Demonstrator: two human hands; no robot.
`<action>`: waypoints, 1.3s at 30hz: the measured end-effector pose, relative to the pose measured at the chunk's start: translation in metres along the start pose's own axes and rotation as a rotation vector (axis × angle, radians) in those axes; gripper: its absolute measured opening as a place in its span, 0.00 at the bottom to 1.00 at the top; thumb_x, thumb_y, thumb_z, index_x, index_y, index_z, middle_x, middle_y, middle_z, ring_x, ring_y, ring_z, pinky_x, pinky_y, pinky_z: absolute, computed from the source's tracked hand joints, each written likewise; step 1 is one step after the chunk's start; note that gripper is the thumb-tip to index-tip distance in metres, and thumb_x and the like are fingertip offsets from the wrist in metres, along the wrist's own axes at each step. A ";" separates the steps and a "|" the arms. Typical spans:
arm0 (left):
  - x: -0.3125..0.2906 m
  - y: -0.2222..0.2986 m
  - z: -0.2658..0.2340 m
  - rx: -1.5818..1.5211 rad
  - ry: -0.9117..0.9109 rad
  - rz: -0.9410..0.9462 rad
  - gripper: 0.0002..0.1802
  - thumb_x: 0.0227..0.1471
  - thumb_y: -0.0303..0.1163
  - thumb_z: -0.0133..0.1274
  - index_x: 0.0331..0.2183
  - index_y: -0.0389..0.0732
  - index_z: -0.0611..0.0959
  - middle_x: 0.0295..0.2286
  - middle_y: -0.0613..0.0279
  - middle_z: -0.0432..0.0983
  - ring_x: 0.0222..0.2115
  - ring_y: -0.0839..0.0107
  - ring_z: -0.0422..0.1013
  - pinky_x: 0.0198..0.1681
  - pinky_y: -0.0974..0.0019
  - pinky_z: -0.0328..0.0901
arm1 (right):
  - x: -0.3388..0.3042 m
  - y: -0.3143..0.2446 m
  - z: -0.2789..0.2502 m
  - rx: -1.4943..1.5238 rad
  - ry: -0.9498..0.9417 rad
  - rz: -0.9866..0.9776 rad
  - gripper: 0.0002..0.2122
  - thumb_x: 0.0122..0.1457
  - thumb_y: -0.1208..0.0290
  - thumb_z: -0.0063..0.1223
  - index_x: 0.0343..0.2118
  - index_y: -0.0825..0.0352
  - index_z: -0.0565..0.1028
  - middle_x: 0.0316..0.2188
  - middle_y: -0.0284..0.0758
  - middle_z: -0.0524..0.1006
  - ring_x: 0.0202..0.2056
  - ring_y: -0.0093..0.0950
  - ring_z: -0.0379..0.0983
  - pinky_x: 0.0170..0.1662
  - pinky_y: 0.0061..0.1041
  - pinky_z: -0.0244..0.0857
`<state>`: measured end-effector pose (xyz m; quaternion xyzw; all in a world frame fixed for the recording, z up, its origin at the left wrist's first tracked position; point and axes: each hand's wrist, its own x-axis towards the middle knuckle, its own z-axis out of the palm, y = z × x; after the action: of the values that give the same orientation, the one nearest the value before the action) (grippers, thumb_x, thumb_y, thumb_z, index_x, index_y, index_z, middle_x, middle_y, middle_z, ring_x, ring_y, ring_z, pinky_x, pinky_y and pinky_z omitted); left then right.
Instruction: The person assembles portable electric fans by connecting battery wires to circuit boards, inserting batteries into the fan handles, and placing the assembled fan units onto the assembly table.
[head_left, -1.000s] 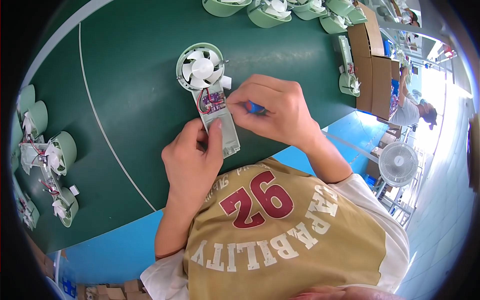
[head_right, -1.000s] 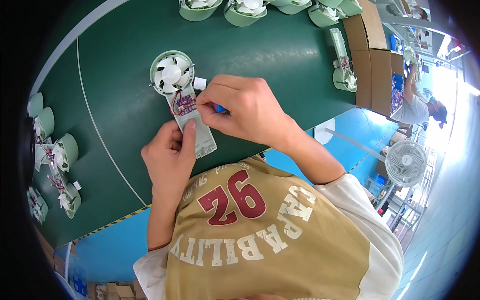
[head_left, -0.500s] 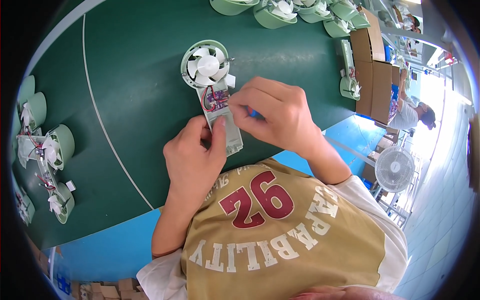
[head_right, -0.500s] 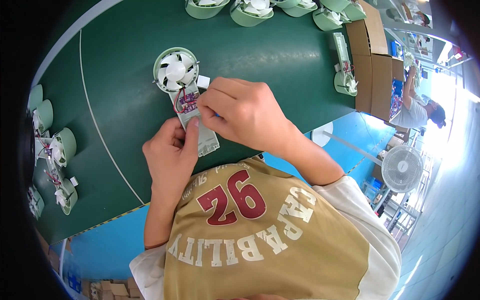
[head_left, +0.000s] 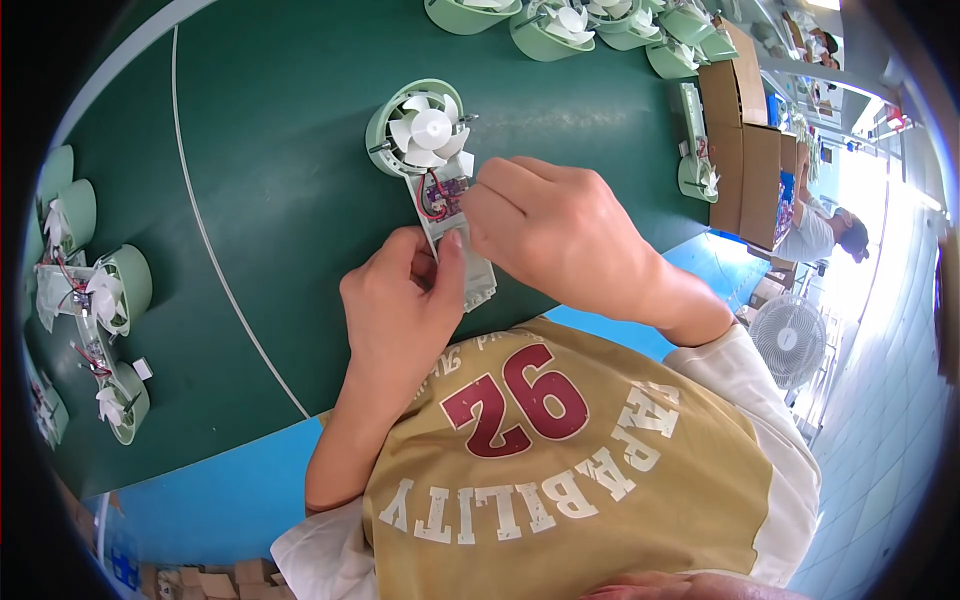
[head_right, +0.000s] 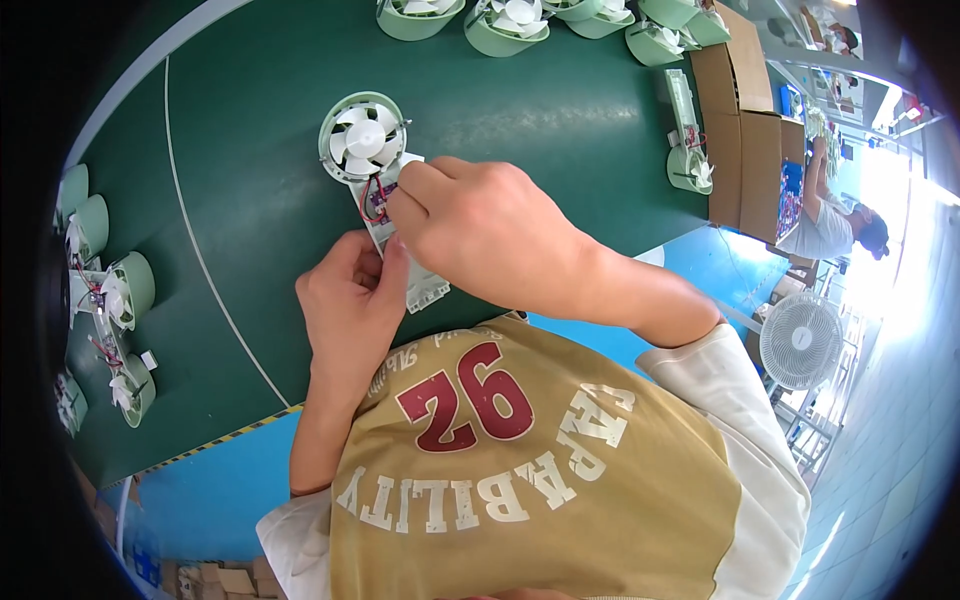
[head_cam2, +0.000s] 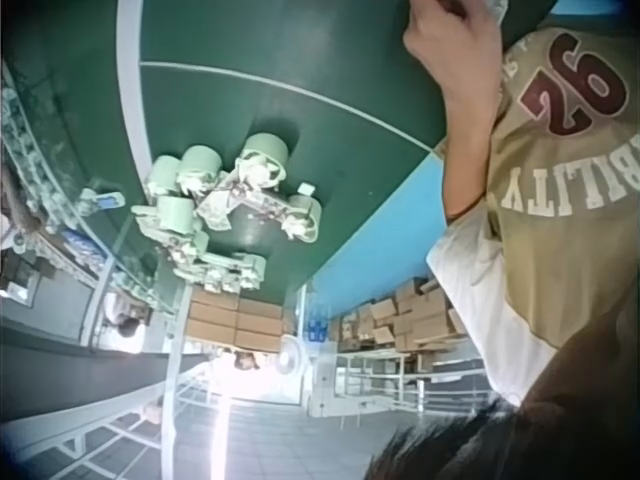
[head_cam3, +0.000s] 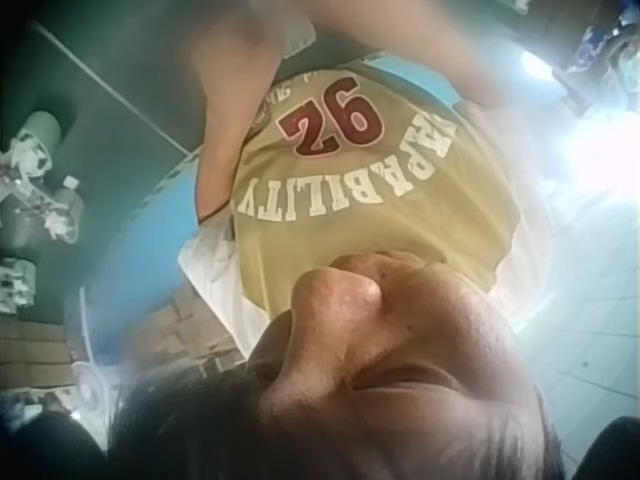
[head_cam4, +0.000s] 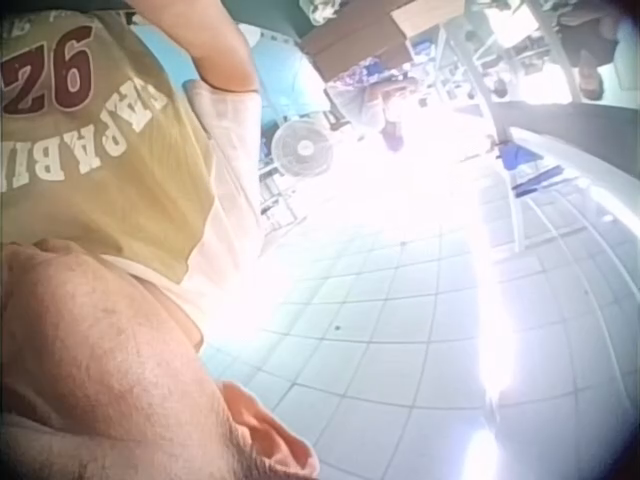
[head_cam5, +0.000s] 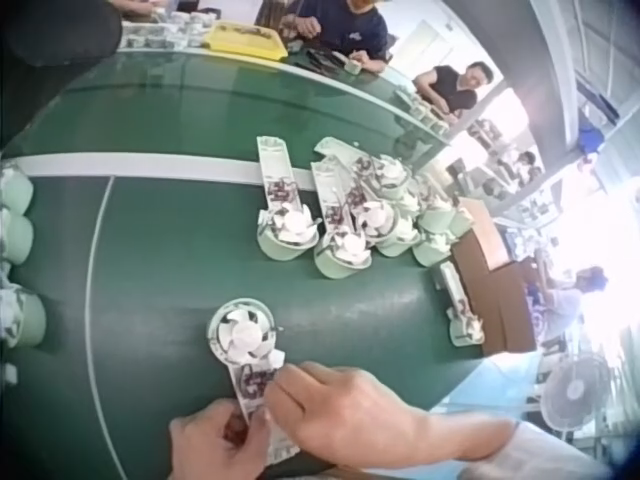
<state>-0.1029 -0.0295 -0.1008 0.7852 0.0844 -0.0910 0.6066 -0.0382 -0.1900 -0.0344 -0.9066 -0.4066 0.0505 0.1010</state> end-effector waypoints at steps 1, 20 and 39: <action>0.000 0.000 0.000 0.003 -0.011 -0.002 0.12 0.53 0.30 0.60 0.23 0.35 0.77 0.15 0.57 0.76 0.13 0.68 0.72 0.19 0.67 0.66 | 0.000 -0.001 0.000 -0.016 -0.009 -0.004 0.10 0.44 0.76 0.63 0.30 0.67 0.73 0.25 0.32 0.66 0.24 0.30 0.69 0.24 0.28 0.67; 0.004 0.001 0.000 -0.120 -0.084 -0.181 0.14 0.57 0.29 0.59 0.23 0.34 0.76 0.12 0.66 0.71 0.14 0.85 0.61 0.18 0.72 0.56 | -0.025 -0.011 0.018 0.034 0.032 0.042 0.16 0.46 0.77 0.59 0.40 0.77 0.75 0.36 0.39 0.72 0.31 0.31 0.73 0.30 0.25 0.73; 0.004 0.021 -0.001 -0.399 -0.203 -0.347 0.12 0.65 0.33 0.50 0.39 0.33 0.80 0.23 0.63 0.77 0.14 0.82 0.68 0.13 0.77 0.58 | -0.054 -0.007 -0.012 0.611 -0.040 0.494 0.23 0.51 0.80 0.61 0.53 0.68 0.74 0.44 0.41 0.74 0.40 0.34 0.76 0.42 0.30 0.74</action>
<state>-0.0939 -0.0335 -0.0821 0.6110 0.1726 -0.2530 0.7300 -0.0766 -0.2277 -0.0207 -0.9042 -0.1441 0.2097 0.3430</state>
